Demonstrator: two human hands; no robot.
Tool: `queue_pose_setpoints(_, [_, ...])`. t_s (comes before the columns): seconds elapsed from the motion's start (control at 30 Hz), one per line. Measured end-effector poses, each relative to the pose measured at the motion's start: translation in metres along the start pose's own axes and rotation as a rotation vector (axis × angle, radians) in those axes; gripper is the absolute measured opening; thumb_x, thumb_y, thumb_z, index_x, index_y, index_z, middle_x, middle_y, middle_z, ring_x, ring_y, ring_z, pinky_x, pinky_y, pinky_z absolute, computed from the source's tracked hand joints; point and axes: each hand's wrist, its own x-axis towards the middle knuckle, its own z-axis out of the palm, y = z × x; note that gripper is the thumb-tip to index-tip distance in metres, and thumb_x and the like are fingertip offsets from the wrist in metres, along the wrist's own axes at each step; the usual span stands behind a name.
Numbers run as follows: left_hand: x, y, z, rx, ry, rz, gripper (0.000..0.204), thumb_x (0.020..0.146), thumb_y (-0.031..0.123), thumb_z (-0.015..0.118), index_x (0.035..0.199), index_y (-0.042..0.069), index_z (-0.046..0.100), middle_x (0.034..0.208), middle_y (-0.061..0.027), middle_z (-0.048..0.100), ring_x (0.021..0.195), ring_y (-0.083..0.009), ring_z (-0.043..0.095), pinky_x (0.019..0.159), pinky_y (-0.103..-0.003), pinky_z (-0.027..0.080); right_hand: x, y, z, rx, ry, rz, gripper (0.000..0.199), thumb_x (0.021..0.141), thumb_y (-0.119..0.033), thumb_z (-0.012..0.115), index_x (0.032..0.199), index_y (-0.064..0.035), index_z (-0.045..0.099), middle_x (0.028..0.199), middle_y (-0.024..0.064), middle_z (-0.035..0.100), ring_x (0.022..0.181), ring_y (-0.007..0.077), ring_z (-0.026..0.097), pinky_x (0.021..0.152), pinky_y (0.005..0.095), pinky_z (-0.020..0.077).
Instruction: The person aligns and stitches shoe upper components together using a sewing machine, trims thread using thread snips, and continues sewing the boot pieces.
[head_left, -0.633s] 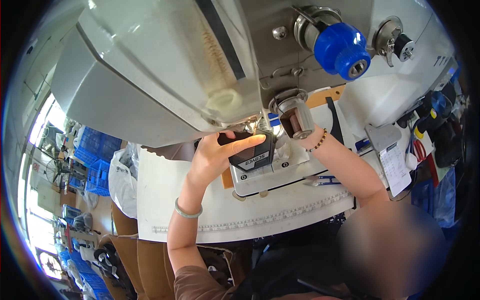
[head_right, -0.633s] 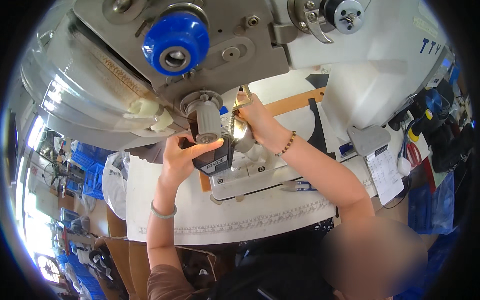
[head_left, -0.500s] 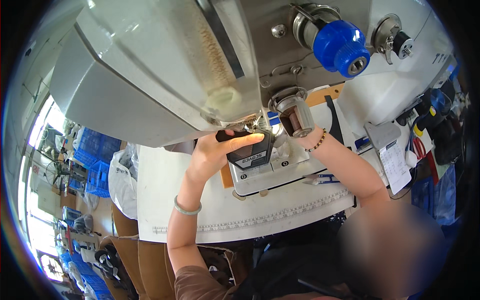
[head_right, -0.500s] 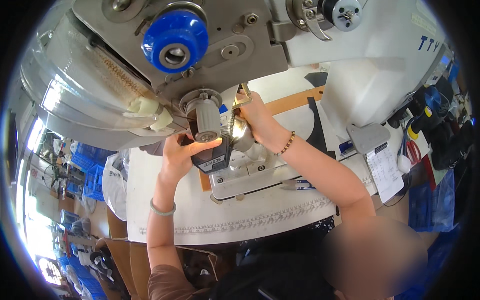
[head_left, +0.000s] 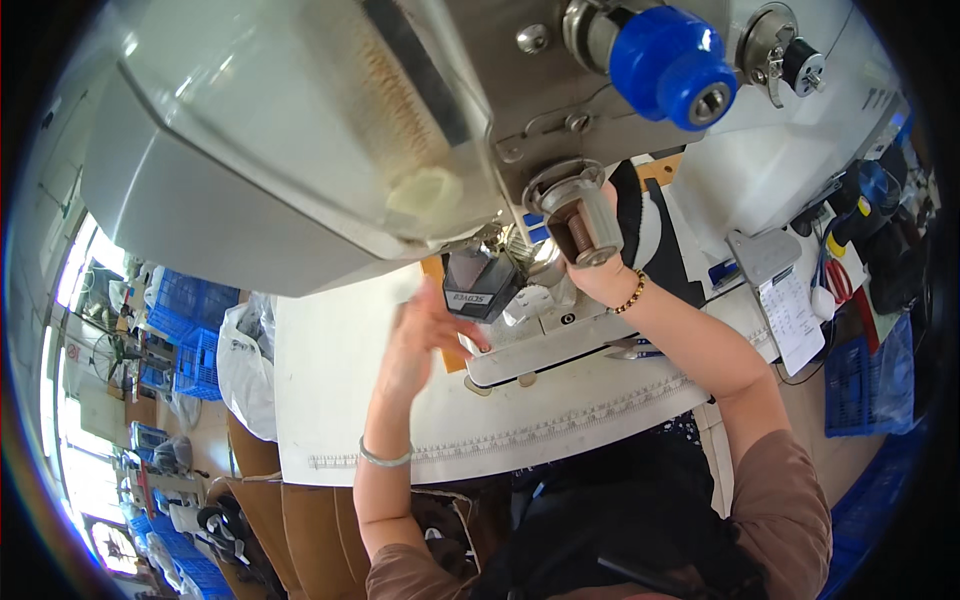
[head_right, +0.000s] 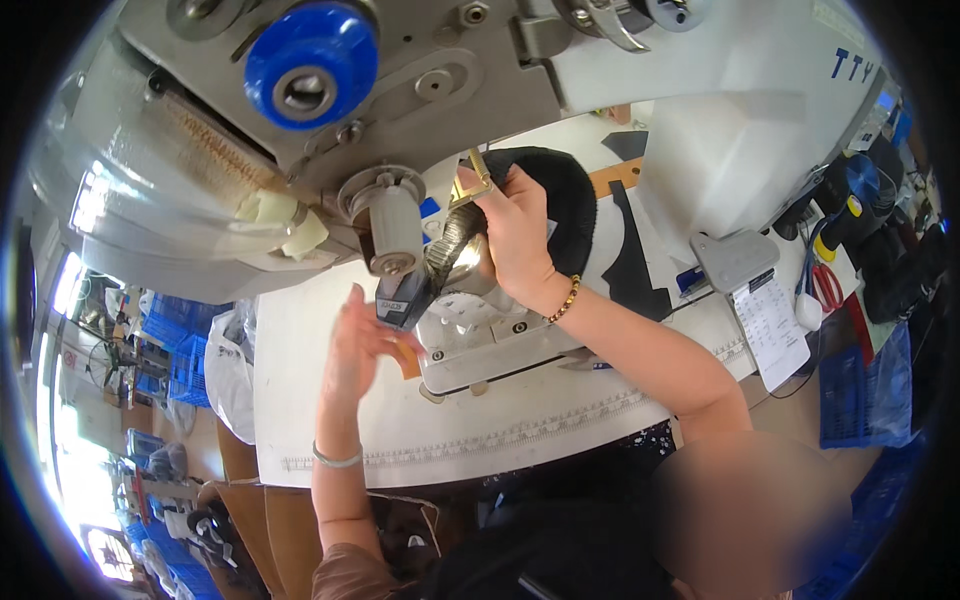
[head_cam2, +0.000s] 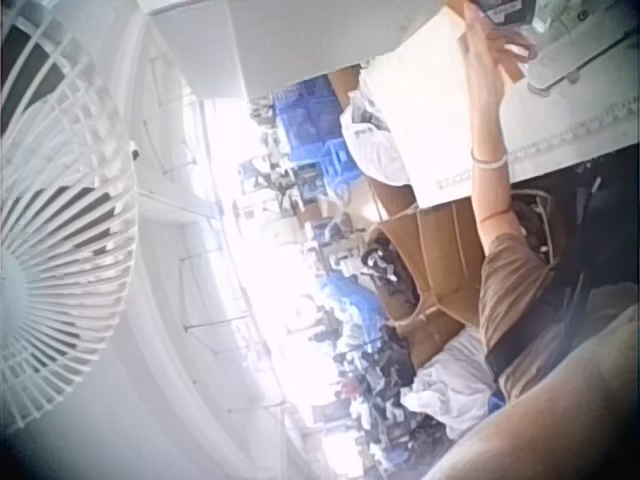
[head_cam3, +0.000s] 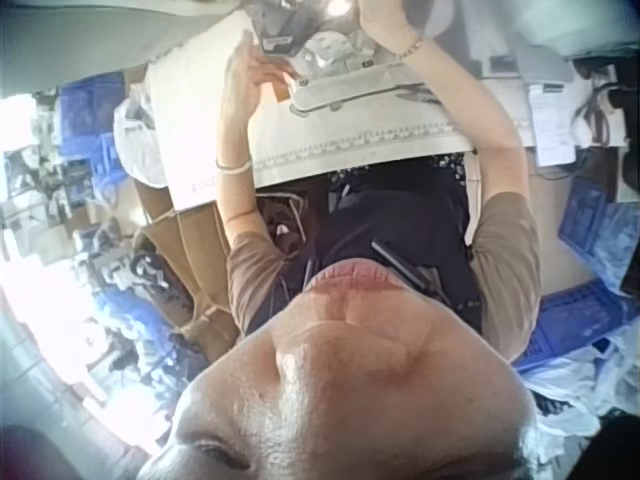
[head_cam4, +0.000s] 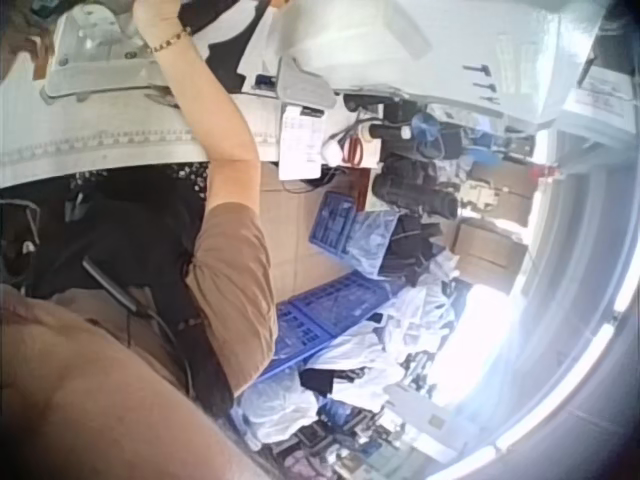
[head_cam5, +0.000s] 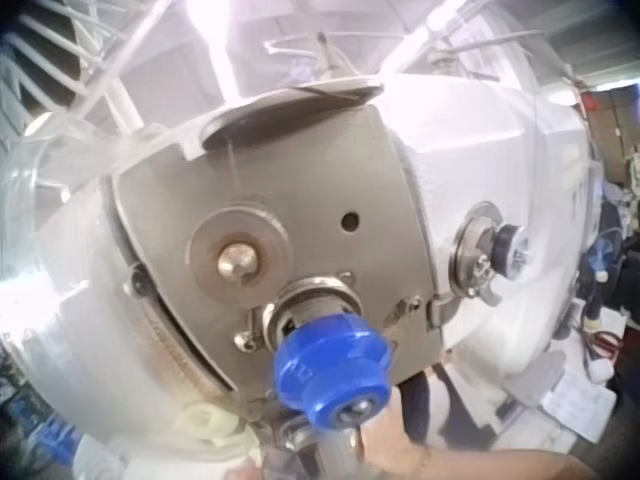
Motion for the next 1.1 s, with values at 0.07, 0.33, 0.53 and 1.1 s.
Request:
queue_pose_setpoints(0.07, [-0.003, 0.012, 0.031, -0.196, -0.044, -0.153, 0.044, 0.092, 0.038, 0.047, 0.103, -0.003, 0.054, 0.072, -0.0117, 0.063, 0.064, -0.0227, 0.065, 0.050, -0.026, 0.050, -0.004, 0.001, 0.000, -0.043, 0.031, -0.136, 0.017, 0.084, -0.016, 0.066, 0.082, -0.0032, 0.055, 0.073, -0.0012, 0.057, 0.062, 0.0025, 0.048, 0.056, 0.0193, 0.0395])
queue_pose_setpoints(0.33, [0.010, 0.030, 0.052, -0.206, 0.070, 0.104, 0.029, 0.084, 0.014, 0.062, 0.103, -0.006, 0.054, 0.080, -0.0126, 0.063, 0.066, -0.0215, 0.065, 0.052, -0.028, 0.053, -0.012, -0.001, -0.006, -0.136, 0.113, 0.099, 0.020, 0.085, -0.020, 0.065, 0.094, -0.0052, 0.054, 0.078, -0.0030, 0.057, 0.063, 0.0018, 0.049, 0.055, 0.0178, 0.0389])
queue_pose_setpoints(0.53, [0.010, 0.035, 0.050, -0.002, 0.063, 0.173, 0.030, 0.083, 0.011, 0.062, 0.104, -0.009, 0.054, 0.088, -0.0139, 0.063, 0.069, -0.0218, 0.065, 0.055, -0.029, 0.055, -0.006, -0.015, -0.024, -0.165, -0.177, 0.281, 0.027, 0.083, -0.022, 0.066, 0.099, -0.0069, 0.052, 0.081, -0.0046, 0.053, 0.058, -0.0003, 0.040, 0.047, 0.0174, 0.0282])
queue_pose_setpoints(1.1, [0.011, 0.039, 0.034, -0.224, -0.044, 0.051, 0.032, 0.084, 0.011, 0.056, 0.109, -0.009, 0.050, 0.096, -0.0191, 0.062, 0.078, -0.0279, 0.065, 0.060, -0.031, 0.057, -0.056, -0.081, -0.066, -1.292, -0.597, 0.089, 0.015, 0.082, -0.010, 0.059, 0.095, -0.0022, 0.057, 0.072, 0.0045, 0.055, 0.063, 0.0147, 0.051, 0.058, 0.0258, 0.0416])
